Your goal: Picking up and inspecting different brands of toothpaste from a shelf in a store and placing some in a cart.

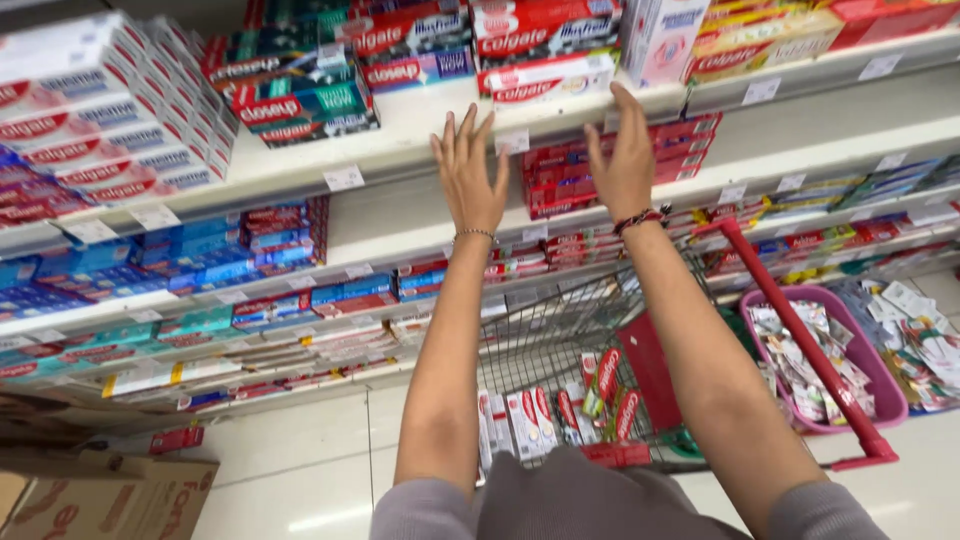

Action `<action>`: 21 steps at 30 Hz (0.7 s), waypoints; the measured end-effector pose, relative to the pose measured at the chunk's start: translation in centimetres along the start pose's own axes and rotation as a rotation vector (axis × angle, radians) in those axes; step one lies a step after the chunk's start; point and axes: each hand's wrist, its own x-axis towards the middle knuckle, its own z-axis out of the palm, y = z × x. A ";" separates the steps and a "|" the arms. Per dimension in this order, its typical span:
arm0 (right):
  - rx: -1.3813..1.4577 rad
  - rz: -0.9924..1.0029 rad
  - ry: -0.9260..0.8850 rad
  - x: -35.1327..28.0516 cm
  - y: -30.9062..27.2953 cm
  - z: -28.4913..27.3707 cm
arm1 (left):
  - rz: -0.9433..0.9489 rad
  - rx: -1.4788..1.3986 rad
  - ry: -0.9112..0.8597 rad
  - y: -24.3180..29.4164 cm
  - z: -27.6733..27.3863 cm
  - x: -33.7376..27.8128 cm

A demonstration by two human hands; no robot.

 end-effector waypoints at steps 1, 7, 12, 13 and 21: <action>0.002 0.008 -0.011 -1.9 -0.5 0.2 | -0.009 0.003 -0.010 -0.3 0.3 -2.2; 0.055 -0.002 -0.248 -14.5 -1.2 2.4 | -0.028 -0.054 -0.228 -1.1 0.2 -16.1; 0.026 0.129 -0.650 -26.8 0.2 3.6 | -0.201 -0.079 -0.463 -3.1 -1.1 -27.8; 0.031 0.152 -0.679 -27.9 -0.6 3.0 | -0.225 -0.080 -0.490 -3.7 -1.5 -29.8; -0.023 0.575 -1.409 -42.3 1.3 1.2 | -0.584 0.027 -0.805 -5.2 -3.2 -44.1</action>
